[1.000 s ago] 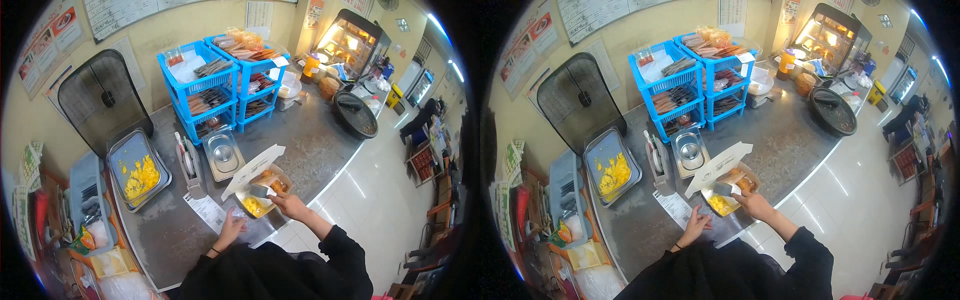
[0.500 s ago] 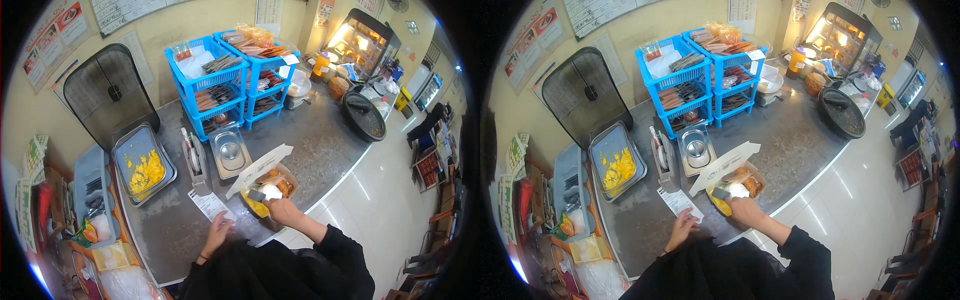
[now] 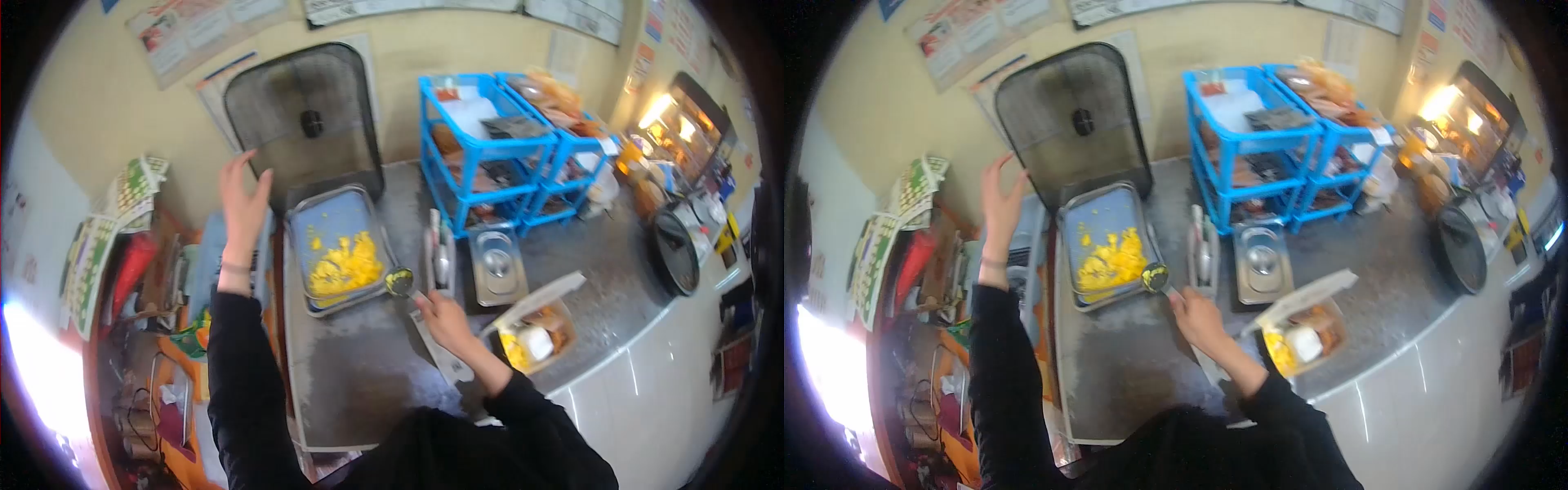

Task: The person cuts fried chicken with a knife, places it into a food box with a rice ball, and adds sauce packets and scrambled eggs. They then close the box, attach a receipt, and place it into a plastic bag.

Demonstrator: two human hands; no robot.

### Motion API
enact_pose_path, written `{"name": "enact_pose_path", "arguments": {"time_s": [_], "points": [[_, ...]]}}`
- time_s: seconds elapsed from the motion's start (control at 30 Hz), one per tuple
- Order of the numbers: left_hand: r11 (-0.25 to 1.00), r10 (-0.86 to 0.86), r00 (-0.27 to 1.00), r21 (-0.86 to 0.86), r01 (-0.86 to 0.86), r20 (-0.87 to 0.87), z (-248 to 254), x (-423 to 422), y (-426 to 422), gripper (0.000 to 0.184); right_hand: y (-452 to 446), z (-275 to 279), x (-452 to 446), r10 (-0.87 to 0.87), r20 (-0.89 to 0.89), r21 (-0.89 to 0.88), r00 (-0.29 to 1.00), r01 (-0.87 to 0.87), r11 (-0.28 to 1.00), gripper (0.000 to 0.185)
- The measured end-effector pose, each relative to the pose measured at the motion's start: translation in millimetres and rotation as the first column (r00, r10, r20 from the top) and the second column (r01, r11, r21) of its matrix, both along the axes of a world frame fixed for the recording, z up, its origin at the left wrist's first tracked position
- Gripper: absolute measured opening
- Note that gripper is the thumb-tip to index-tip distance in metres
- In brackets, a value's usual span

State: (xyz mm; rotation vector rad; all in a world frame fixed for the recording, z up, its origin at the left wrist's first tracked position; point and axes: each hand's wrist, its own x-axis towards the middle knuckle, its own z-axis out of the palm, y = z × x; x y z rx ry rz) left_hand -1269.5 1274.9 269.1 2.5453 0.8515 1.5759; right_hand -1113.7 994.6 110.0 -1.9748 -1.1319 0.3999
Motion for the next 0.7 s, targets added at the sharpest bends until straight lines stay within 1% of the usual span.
{"name": "enact_pose_path", "arguments": {"time_s": [0.03, 0.1, 0.17, 0.2, 0.27, 0.33, 0.4, 0.43, 0.47, 0.57, 0.6, 0.63, 0.7], "points": [[0.998, 0.003, 0.999, 0.061, -0.001, -0.045, 11, 8, 20, 0.042, 36, -14, -10, -0.024, 0.055, 0.028, 0.998, 0.022, 0.999, 0.033], [0.986, 0.084, 0.988, 0.152, -0.063, -0.133, 30, 25, 53, 0.052, 94, -45, -26, -0.071, 0.063, 0.007, 0.996, 0.070, 0.997, 0.032], [0.939, 0.242, 0.950, 0.293, -0.177, -0.200, 46, 40, 83, 0.057, 128, -73, -40, -0.094, 0.120, 0.067, 0.988, 0.086, 0.994, 0.031], [0.909, 0.308, 0.924, 0.357, -0.215, -0.226, 49, 50, 97, 0.059, 135, -82, -44, -0.118, 0.149, 0.088, 0.982, 0.105, 0.991, 0.031], [0.900, 0.360, 0.883, 0.361, -0.244, -0.301, 64, 63, 124, 0.065, 119, -71, -52, -0.136, 0.278, 0.038, 0.951, 0.131, 0.991, 0.029], [0.876, 0.452, 0.821, 0.349, -0.333, -0.350, 72, 77, 161, 0.070, 88, -70, -57, -0.101, 0.329, 0.182, 0.939, 0.042, 0.982, 0.032], [0.921, 0.369, 0.844, 0.276, -0.275, -0.389, 68, 86, 213, 0.072, 56, -84, -64, 0.033, 0.260, 0.175, 0.965, -0.080, 0.981, 0.026], [0.918, 0.385, 0.811, 0.274, -0.287, -0.441, 65, 90, 234, 0.073, 42, -100, -66, 0.116, 0.118, 0.060, 0.986, -0.123, 0.991, 0.023], [0.911, 0.407, 0.767, 0.278, -0.304, -0.496, 61, 94, 246, 0.073, 35, -114, -68, 0.187, -0.045, -0.040, 0.981, -0.189, 0.981, 0.020], [0.875, 0.480, 0.764, 0.294, -0.384, -0.432, 53, 101, 251, 0.072, 46, -139, -63, 0.291, -0.206, -0.037, 0.934, -0.304, 0.952, 0.017], [0.843, 0.504, 0.797, 0.391, -0.370, -0.332, 48, 101, 261, 0.071, 57, -146, -61, 0.292, -0.210, 0.039, 0.933, -0.290, 0.956, 0.018], [0.839, 0.491, 0.817, 0.416, -0.351, -0.301, 49, 101, 261, 0.070, 74, -144, -60, 0.293, -0.220, 0.114, 0.930, -0.273, 0.955, 0.019], [0.832, 0.457, 0.850, 0.462, -0.306, -0.260, 62, 91, 252, 0.067, 107, -148, -66, 0.244, -0.129, 0.160, 0.961, -0.222, 0.962, 0.025]]}}
